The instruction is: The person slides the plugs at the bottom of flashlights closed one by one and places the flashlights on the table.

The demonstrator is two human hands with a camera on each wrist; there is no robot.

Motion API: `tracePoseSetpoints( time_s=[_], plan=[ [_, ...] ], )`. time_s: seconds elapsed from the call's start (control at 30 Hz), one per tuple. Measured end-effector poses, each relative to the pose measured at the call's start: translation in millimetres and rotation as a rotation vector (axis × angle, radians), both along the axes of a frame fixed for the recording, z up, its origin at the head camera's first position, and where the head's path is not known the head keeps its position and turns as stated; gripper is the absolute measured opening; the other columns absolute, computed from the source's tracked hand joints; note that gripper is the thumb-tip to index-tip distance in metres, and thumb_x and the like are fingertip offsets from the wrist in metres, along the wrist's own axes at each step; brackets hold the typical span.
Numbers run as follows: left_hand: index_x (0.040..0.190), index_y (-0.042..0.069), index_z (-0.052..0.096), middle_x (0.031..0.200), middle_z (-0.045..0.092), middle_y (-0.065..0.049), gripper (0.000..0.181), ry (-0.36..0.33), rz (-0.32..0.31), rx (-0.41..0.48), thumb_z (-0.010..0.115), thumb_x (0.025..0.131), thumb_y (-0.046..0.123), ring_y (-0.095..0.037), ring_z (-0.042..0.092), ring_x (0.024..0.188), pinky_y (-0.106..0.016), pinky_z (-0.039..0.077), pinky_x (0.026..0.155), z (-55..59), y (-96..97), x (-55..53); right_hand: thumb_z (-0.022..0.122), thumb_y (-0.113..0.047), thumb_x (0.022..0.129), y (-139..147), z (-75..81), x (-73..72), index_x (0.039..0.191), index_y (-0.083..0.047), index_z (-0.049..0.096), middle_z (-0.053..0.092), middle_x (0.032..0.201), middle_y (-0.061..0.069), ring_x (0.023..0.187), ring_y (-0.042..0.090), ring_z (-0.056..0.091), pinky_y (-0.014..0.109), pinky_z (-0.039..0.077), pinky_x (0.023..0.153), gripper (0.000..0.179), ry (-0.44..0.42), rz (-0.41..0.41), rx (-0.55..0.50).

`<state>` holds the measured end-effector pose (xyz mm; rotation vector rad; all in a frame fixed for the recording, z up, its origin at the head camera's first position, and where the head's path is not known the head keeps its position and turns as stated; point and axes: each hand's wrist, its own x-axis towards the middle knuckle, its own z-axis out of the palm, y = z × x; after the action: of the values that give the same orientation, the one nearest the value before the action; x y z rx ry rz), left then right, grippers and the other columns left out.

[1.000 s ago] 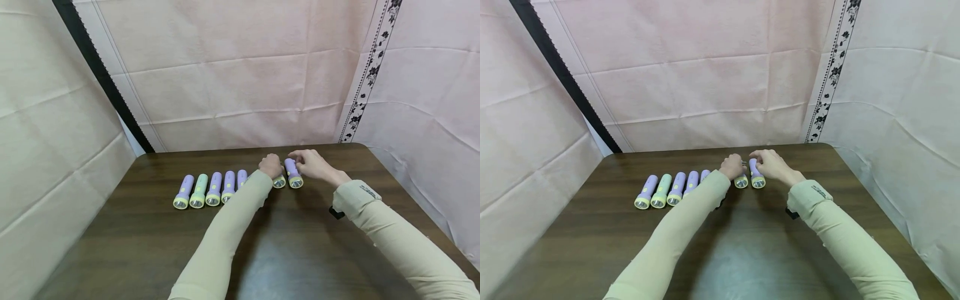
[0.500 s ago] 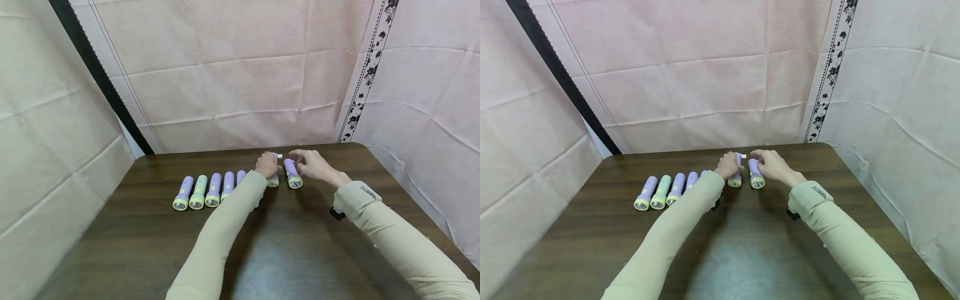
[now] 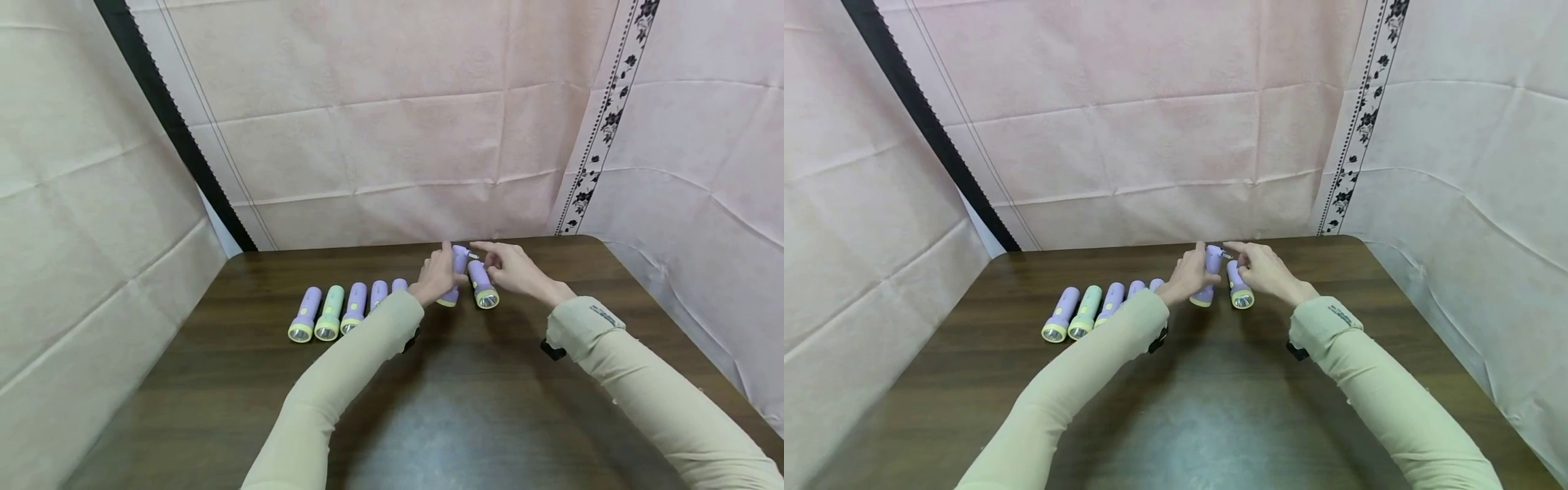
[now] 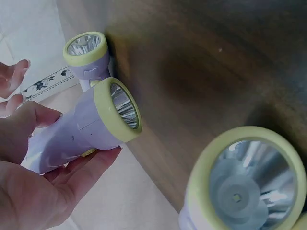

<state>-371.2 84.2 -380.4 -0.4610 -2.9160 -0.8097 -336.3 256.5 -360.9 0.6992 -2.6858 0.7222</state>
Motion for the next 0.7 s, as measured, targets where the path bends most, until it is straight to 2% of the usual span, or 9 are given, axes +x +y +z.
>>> tracePoseSetpoints(
  time_s=[0.17, 0.37, 0.57, 0.7],
  plan=[
    [0.12, 0.011, 0.042, 0.103, 0.061, -0.007, 0.058, 0.022, -0.042, 0.012, 0.078, 0.08, 0.03, -0.025, 0.065, 0.088, -0.036, 0.052, 0.072, -3.0, -2.5, 1.3, 0.049, 0.007, 0.078, -1, -2.1, -0.7, 0.134, -0.005, 0.056, 0.062, 0.075, 0.003, 0.065, 0.014, 0.051, 0.03, 0.04, 0.066, 0.058, 0.015, 0.002, 0.021],
    [0.124, 0.01, 0.04, 0.105, 0.059, -0.007, 0.058, 0.055, -0.13, 0.046, 0.077, 0.082, 0.024, -0.022, 0.062, 0.087, -0.033, 0.051, 0.072, -0.7, -6.8, 0.8, 0.051, 0.009, 0.078, -3, 3.2, 2.7, 0.13, -0.001, 0.059, 0.056, 0.076, 0.006, 0.061, 0.009, 0.047, 0.024, 0.038, 0.059, 0.054, 0.026, 0.027, -0.017],
    [0.122, 0.009, 0.04, 0.106, 0.059, -0.008, 0.053, 0.088, -0.184, 0.09, 0.074, 0.083, 0.018, -0.02, 0.061, 0.09, -0.032, 0.051, 0.075, 0.4, -10.8, 0.9, 0.05, 0.011, 0.078, -5, 8.1, 4.5, 0.133, -0.002, 0.056, 0.055, 0.073, 0.008, 0.055, 0.005, 0.047, 0.02, 0.037, 0.051, 0.056, -0.062, 0.042, -0.106],
    [0.122, 0.009, 0.041, 0.106, 0.059, -0.007, 0.051, 0.081, -0.217, 0.109, 0.073, 0.084, 0.02, -0.018, 0.061, 0.091, -0.031, 0.051, 0.076, 0.8, -10.9, 2.6, 0.05, 0.01, 0.078, -7, 10.1, 5.8, 0.136, -0.004, 0.053, 0.056, 0.071, 0.009, 0.054, 0.013, 0.056, 0.021, 0.038, 0.048, 0.06, -0.124, 0.033, -0.129]
  ],
)
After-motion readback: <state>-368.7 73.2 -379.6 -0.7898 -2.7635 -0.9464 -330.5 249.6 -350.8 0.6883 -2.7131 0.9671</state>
